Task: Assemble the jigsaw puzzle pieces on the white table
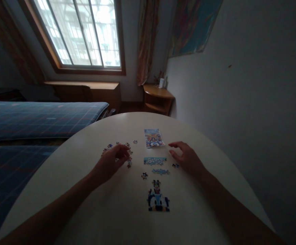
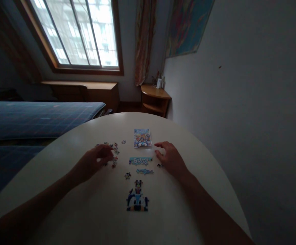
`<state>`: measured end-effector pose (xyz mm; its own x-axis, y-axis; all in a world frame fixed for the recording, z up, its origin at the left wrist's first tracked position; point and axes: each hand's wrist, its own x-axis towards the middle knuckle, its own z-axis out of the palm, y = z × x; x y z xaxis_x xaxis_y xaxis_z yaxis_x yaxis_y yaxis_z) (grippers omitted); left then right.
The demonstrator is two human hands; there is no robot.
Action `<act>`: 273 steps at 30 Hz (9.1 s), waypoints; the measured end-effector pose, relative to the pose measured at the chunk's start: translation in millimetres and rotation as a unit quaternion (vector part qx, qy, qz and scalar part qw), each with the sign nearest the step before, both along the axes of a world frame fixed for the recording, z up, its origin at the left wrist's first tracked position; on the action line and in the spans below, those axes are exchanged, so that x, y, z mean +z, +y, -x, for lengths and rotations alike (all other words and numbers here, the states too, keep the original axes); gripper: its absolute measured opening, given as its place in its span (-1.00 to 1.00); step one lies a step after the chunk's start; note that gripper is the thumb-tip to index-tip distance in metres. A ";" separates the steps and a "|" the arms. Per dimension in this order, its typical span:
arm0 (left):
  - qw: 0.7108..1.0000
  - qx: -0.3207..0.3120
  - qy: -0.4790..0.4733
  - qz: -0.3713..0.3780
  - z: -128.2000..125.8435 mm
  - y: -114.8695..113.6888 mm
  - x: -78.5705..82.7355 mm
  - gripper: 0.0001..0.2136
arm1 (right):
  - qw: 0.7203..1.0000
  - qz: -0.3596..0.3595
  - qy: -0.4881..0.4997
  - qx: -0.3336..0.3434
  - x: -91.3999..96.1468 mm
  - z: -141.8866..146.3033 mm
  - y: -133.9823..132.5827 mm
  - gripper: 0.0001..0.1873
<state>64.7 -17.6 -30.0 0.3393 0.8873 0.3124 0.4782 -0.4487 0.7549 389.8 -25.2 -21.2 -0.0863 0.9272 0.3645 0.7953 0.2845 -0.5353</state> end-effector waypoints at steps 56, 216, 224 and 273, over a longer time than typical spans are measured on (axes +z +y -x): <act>0.916 -0.293 0.253 -0.108 -43.8 -58.1 1.1 -0.39 | 0.977 0.172 -0.062 0.111 14.4 -4.4 -19.4 -0.77; 0.909 -0.265 0.302 -0.110 -88.4 -84.2 -5.6 -0.30 | 0.968 0.202 -0.023 0.147 14.0 1.9 -23.9 -0.86; 0.907 -0.262 0.306 -0.126 -87.8 -84.0 -6.6 -0.31 | 0.972 0.193 -0.020 0.131 18.1 1.6 -23.5 -0.82; 0.915 -0.210 0.322 -0.124 -89.5 -86.3 -6.0 -0.35 | 0.967 0.169 -0.147 0.118 26.2 20.2 -34.2 -0.88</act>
